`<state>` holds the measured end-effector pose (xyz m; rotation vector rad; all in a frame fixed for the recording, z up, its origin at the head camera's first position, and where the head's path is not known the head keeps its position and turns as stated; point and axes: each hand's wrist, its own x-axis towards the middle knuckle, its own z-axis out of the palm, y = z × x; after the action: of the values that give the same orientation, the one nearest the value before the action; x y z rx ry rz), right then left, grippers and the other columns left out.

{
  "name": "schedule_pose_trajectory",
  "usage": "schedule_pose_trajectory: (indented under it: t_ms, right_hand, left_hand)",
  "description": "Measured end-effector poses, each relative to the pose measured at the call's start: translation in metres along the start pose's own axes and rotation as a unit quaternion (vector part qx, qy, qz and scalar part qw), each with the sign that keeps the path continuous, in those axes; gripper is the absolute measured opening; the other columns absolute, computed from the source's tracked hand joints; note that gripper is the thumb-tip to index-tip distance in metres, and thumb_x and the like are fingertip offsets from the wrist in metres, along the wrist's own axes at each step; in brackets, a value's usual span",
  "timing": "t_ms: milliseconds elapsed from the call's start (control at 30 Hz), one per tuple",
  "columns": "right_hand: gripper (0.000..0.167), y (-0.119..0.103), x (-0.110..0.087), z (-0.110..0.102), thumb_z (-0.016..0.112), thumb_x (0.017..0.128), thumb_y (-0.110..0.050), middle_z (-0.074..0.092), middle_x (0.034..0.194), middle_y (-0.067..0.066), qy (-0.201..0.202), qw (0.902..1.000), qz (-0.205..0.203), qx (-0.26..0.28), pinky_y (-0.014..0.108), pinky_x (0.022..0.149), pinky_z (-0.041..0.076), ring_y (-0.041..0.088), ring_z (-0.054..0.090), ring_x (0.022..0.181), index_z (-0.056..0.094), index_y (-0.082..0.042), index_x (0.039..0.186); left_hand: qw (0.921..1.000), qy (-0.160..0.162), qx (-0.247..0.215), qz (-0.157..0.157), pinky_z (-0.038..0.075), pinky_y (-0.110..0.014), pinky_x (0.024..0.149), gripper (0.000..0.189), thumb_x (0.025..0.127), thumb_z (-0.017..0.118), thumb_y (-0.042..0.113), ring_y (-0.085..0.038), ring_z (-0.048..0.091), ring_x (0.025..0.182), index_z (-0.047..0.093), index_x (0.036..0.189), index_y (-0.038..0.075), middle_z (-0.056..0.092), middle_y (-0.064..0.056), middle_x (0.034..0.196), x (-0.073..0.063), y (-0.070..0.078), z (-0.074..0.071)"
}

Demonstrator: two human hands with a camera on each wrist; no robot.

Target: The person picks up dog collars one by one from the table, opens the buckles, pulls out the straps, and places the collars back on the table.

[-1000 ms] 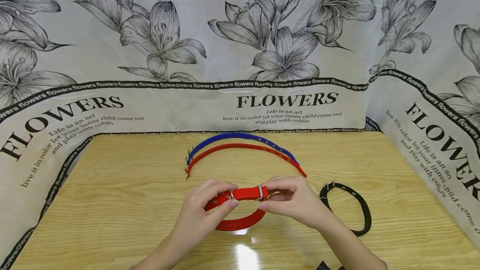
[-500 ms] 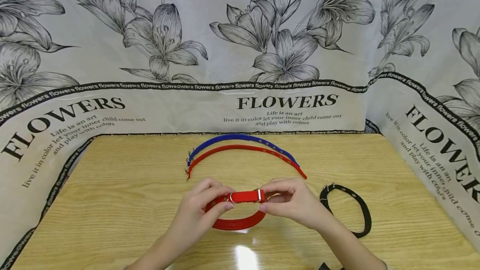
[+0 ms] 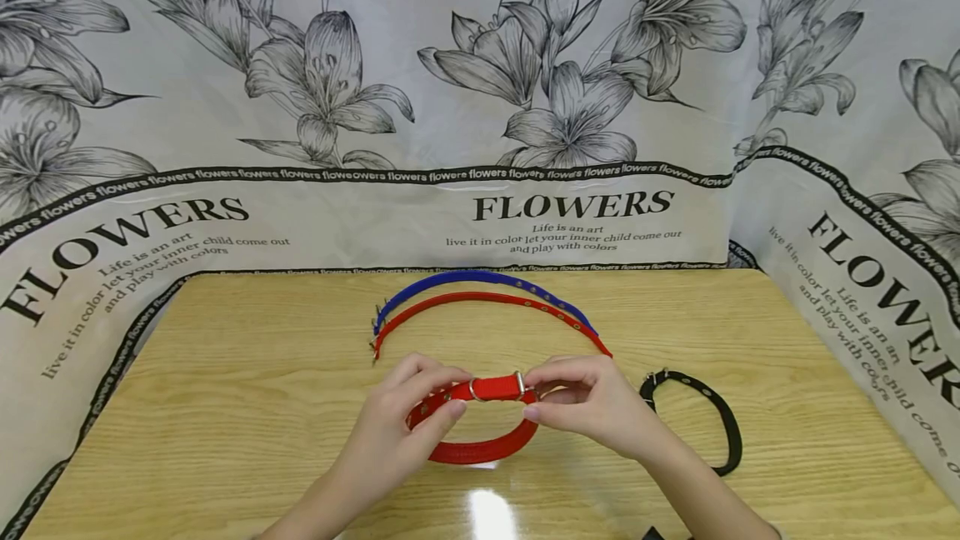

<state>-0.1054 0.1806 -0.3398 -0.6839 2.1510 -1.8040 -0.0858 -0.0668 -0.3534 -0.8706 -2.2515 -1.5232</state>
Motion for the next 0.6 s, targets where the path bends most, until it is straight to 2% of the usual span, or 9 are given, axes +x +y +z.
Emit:
schedule_pose_trajectory:
  t_ms: [233, 400, 600]
  right_hand:
    - [0.023, -0.0011, 0.0016, 0.0030, 0.070, 0.081, -0.002, 0.065, 0.097, 0.017, -0.002, 0.9999, -0.010, -0.012, 0.037, 0.068, 0.055, 0.022, 0.067, 0.082, 0.066, 0.006, 0.102]
    - [0.022, -0.0020, 0.0004, 0.0030, 0.071, 0.080, -0.002, 0.065, 0.095, 0.012, 0.006, 0.9995, -0.011, -0.028, 0.036, 0.068, 0.055, 0.018, 0.065, 0.083, 0.067, 0.005, 0.101]
    - [0.021, -0.0024, -0.0003, 0.0034, 0.071, 0.080, -0.001, 0.065, 0.094, 0.012, 0.007, 0.9995, -0.019, -0.024, 0.036, 0.068, 0.055, 0.021, 0.066, 0.082, 0.067, 0.004, 0.100]
  left_hand:
    - [0.9996, 0.014, 0.017, 0.016, 0.047, -0.020, 0.059, 0.023, 0.079, 0.074, 0.010, -0.007, 0.054, 0.077, 0.068, 0.101, 0.012, 0.060, 0.007, 0.092, 0.0034, 0.0010, 0.0029]
    - [0.9999, -0.001, 0.009, 0.013, 0.049, -0.020, 0.061, 0.024, 0.077, 0.074, 0.008, -0.006, 0.055, 0.078, 0.068, 0.101, 0.011, 0.061, 0.007, 0.092, 0.0029, 0.0012, 0.0019]
    - [0.9997, -0.008, -0.006, 0.021, 0.051, -0.021, 0.062, 0.024, 0.079, 0.071, 0.004, -0.007, 0.056, 0.076, 0.067, 0.102, 0.008, 0.060, 0.004, 0.092, 0.0014, 0.0011, 0.0016]
